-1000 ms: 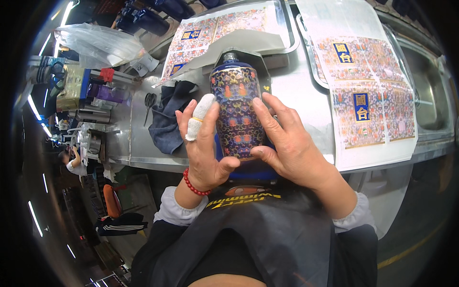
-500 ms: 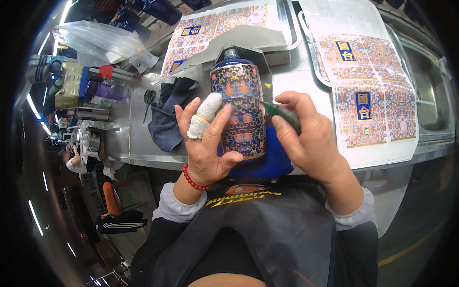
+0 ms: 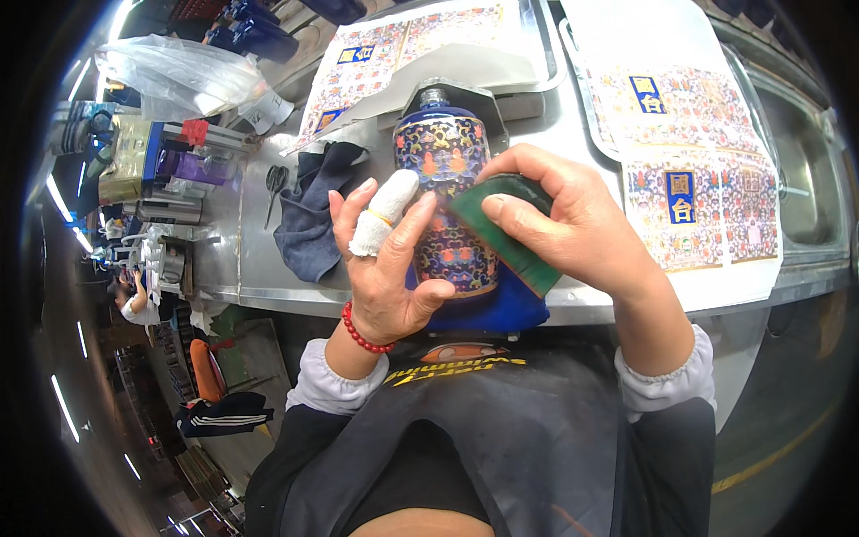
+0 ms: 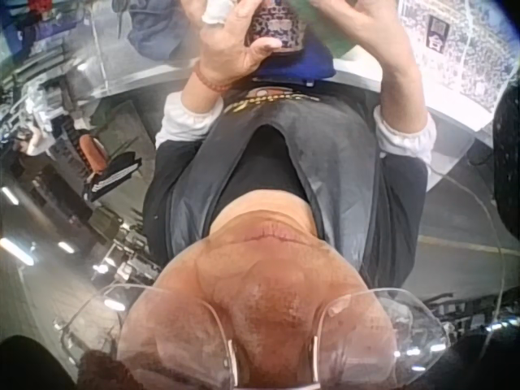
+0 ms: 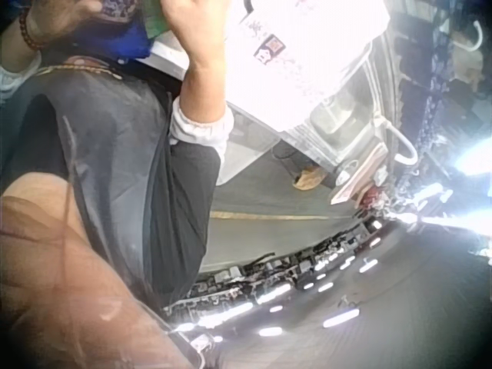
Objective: The person applies a decorative sticker to a cylindrical bottle and uses a green squeegee to smooth it. They rotate the bottle and repeatedly press and rub the sticker surface to remove air bubbles and ensure adhesion.
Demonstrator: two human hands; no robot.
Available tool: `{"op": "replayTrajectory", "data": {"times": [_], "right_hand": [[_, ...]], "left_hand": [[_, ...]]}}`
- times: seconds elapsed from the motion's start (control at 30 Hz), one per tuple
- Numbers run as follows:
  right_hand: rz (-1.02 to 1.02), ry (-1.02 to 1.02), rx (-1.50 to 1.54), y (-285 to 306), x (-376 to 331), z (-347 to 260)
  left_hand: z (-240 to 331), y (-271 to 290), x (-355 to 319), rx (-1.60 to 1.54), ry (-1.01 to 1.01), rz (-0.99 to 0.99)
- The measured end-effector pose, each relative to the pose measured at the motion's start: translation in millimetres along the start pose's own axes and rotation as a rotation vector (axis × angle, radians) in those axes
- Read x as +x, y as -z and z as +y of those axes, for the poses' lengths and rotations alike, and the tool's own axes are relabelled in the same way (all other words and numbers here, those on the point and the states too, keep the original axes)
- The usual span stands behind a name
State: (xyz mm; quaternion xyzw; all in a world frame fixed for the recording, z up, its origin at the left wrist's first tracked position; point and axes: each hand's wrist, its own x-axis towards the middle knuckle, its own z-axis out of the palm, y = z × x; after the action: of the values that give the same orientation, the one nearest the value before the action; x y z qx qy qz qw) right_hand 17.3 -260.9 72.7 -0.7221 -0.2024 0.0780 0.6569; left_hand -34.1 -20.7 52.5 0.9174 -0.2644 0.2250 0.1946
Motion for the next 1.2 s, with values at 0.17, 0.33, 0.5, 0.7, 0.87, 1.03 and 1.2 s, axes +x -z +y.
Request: {"op": "replayTrajectory", "data": {"times": [0.17, 0.33, 0.5, 0.7, 0.87, 1.03, 1.2], "right_hand": [[-0.001, -0.009, -0.014, 1, -2, 6], [0.081, -0.156, 0.13, 2, -10, 15], [0.155, -0.087, 0.092, -3, -17, 24], [0.178, -0.084, 0.213, -11, -20, 32], [0.172, -0.132, 0.292, -17, -21, 35], [0.208, -0.078, 0.187, -17, -20, 35], [0.265, -0.16, 0.439, -21, -14, 41]], "left_hand": [[1, 0, 0, 0.01, -0.005, 0.009], [8, 1, 2, 0.121, -0.05, -0.013], [14, 3, 4, 0.16, -0.13, -0.094], [6, 3, 1, 0.042, 0.014, -0.002], [8, 2, -2, 0.106, -0.034, -0.071], [3, 3, 2, -0.035, 0.01, -0.09], [4, 1, 9, 0.046, 0.026, -0.112]]}}
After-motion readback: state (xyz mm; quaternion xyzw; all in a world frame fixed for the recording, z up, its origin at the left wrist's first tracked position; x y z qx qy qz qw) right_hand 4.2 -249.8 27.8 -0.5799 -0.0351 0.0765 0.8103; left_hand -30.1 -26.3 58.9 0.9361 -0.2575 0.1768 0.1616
